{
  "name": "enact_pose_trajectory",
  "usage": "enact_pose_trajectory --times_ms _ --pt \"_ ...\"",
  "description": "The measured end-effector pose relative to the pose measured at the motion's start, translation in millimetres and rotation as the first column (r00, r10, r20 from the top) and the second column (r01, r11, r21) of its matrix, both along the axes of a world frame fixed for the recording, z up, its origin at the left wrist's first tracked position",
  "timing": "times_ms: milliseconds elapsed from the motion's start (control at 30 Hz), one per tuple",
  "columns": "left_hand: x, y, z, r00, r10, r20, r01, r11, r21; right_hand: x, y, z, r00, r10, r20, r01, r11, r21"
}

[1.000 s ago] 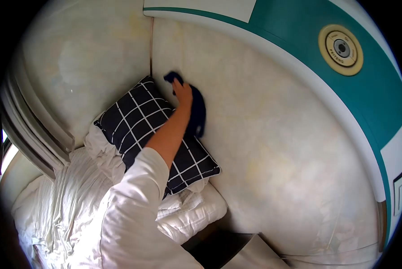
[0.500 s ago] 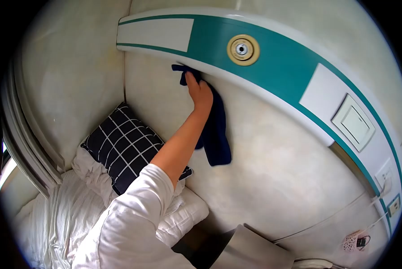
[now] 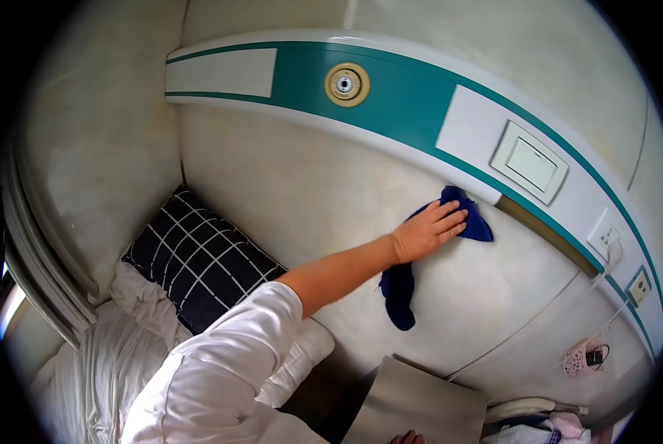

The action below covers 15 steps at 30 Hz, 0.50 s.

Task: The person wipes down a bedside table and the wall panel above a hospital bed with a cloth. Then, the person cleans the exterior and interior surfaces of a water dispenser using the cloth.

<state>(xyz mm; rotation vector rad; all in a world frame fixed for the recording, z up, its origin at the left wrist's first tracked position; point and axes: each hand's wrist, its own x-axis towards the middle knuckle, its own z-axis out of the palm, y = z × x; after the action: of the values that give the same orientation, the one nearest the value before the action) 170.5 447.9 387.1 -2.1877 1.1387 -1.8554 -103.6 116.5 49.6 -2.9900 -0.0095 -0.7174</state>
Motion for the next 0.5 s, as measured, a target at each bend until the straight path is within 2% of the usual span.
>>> enact_pose_trajectory --times_ms 67,133,200,267,333,400,467,500 --pt "-10 5 16 0.998 -0.050 -0.022 0.052 0.995 0.084 1 -3 -9 0.998 0.040 0.055 -0.041 0.999 0.020" --pt "-27 17 38 0.978 -0.178 0.105 0.151 0.963 0.223 4 1 -5 0.999 0.003 0.051 -0.005 0.999 0.039" --pt "-51 34 55 0.962 -0.208 0.175 0.180 0.970 0.163 3 4 -9 0.999 -0.036 0.039 0.034 0.997 0.064" --pt "-62 53 71 0.967 -0.001 0.254 0.014 0.999 -0.047 -1 0 -17 0.997 -0.038 0.068 0.040 0.999 -0.031" --pt "-61 80 83 0.947 0.249 0.203 -0.248 0.968 -0.034 1 -2 -12 0.998 -0.058 0.008 0.058 0.998 0.008" --pt "-57 94 97 0.964 0.168 0.205 -0.176 0.984 0.022 9 -4 -13 0.998 -0.058 -0.034 0.059 0.997 0.047" --pt "-60 102 126 0.952 0.206 0.228 -0.154 0.961 -0.229 10 -5 -25 0.998 -0.070 -0.009 0.070 0.997 0.034" --pt "-64 106 143 0.945 0.267 0.190 -0.172 0.898 -0.406 11 -5 -23 0.998 -0.066 -0.006 0.067 0.997 0.039"
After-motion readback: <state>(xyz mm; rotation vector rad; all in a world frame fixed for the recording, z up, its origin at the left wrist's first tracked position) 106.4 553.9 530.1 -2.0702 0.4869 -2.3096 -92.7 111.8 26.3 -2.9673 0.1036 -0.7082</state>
